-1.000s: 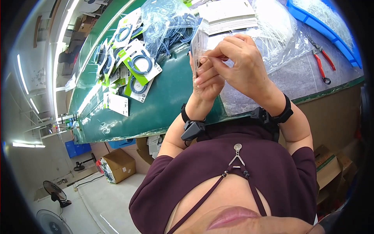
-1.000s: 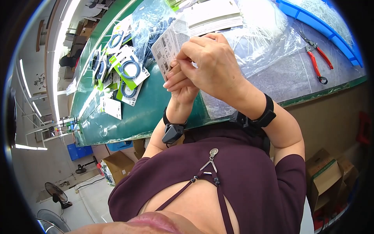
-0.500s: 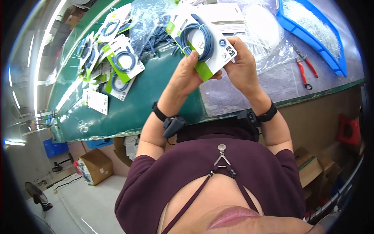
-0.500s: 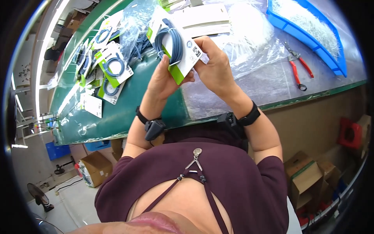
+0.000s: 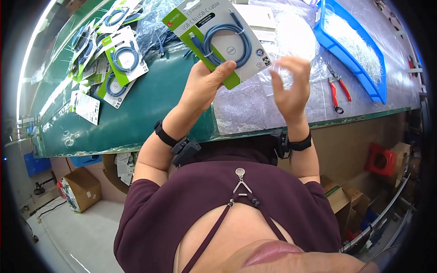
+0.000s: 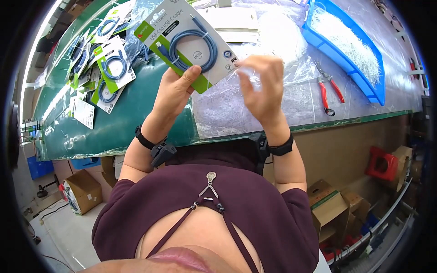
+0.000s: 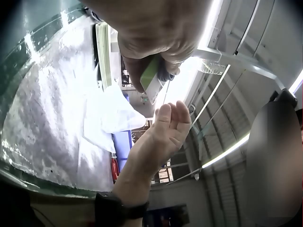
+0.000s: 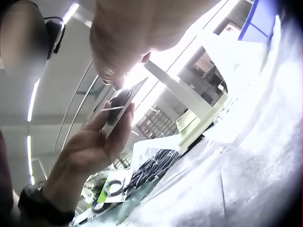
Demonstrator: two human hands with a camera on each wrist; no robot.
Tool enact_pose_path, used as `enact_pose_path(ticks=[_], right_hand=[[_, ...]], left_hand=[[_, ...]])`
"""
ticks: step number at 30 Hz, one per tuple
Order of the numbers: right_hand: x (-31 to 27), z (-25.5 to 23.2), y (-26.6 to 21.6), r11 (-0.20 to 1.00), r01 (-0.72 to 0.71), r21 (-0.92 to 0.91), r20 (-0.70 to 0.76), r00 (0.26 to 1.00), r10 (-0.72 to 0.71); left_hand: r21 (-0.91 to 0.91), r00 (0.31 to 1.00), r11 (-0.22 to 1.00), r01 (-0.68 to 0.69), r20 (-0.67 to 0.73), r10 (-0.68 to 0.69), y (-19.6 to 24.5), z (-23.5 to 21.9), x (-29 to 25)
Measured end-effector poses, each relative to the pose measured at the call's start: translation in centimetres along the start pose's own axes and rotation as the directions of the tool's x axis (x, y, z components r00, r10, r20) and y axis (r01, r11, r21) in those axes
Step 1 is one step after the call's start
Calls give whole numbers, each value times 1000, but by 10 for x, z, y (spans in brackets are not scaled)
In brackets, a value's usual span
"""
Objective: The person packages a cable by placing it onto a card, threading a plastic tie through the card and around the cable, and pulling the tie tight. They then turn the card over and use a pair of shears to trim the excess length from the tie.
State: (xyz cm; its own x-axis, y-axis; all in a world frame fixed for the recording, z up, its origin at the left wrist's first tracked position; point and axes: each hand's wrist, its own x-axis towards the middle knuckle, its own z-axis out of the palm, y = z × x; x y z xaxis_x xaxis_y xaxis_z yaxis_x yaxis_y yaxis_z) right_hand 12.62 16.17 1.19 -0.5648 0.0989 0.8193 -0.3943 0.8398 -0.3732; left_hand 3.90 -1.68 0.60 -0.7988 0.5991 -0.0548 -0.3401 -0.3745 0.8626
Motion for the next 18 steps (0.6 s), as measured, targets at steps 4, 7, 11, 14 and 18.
enact_pose_path(ticks=[4, 7, 11, 14, 18], right_hand=[[8, -2, -12, 962, 271, -27, 271, 928, -254], [5, 9, -6, 961, 277, -4, 209, 940, -270], [-2, 20, 2, 968, 249, 31, 185, 950, -251], [-27, 28, 7, 975, 15, 220, 206, 977, -61], [-37, 32, 4, 750, -387, 536, 302, 918, 258]], left_hand=[[266, 992, 956, -125, 31, 121, -2, 1, -3], [358, 979, 912, -203, 70, 190, -3, 4, -5], [406, 958, 867, -288, 106, 268, -3, 2, -7], [493, 945, 807, -324, 124, 303, 2, -3, -7], [696, 600, 91, -712, 536, 594, 19, 2, 2]])
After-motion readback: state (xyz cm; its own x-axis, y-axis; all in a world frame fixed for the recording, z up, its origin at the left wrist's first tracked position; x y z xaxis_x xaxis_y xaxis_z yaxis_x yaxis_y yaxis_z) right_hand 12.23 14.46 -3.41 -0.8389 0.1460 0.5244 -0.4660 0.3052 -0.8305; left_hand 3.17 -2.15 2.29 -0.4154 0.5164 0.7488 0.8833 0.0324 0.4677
